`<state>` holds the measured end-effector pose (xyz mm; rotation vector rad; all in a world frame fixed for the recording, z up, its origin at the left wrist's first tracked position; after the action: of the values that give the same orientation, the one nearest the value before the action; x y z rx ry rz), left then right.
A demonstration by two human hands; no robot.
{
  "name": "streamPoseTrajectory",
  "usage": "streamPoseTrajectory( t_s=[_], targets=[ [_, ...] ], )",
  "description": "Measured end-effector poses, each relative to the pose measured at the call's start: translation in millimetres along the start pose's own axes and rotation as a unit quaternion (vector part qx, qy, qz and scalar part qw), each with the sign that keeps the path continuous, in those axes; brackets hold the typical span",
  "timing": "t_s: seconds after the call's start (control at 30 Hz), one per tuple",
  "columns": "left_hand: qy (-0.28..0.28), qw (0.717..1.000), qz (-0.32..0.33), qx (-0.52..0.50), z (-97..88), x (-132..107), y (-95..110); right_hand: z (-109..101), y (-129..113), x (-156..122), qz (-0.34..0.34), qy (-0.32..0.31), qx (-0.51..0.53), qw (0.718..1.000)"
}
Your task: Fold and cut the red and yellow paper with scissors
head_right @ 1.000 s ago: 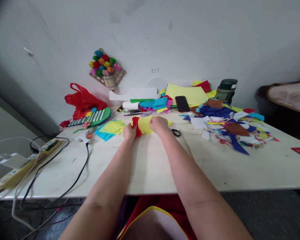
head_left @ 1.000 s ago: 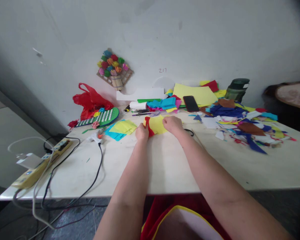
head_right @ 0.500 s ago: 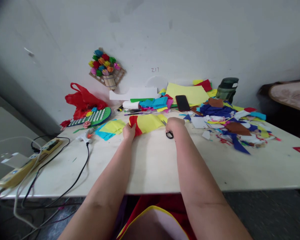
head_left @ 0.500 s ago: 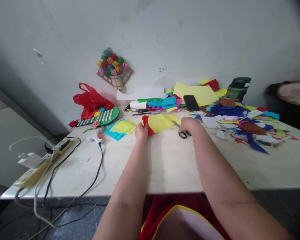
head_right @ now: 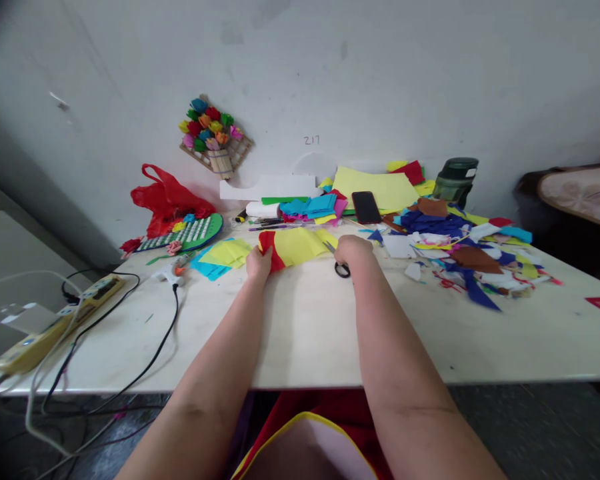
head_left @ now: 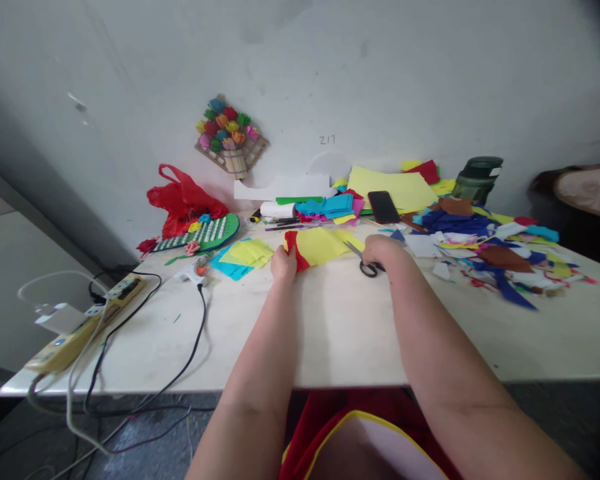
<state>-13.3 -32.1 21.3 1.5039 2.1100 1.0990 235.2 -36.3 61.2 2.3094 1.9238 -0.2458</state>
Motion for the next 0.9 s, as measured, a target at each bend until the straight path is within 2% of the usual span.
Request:
streamPoseTrajectory(
  t_s=[0.2,0.43,0.9],
  targets=[
    [0.004,1.000,0.002,-0.009,1.6,2.5,-2.8,2.9,3.5,-1.5,0.007,-0.043,0.019,0.999],
    [0.007,1.000,0.002,-0.011,0.4,2.0,-2.5,4.9,0.0,3.8,0.021,0.048,0.039,0.998],
    [0.016,0.999,-0.006,-0.041,3.5,7.7,-7.2,-4.4,7.0,2.3,0.025,0.053,0.106,0.993]
  ],
)
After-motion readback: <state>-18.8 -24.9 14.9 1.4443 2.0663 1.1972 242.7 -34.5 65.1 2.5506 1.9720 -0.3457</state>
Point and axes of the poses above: each hand's wrist, its own x-axis towards the middle knuckle, its own z-axis out of the palm, y = z × x, the point moved 4 cm from there along x, towards the middle knuckle, and after that the axes turned 3 degrees about -x, right-handed, at the moved point
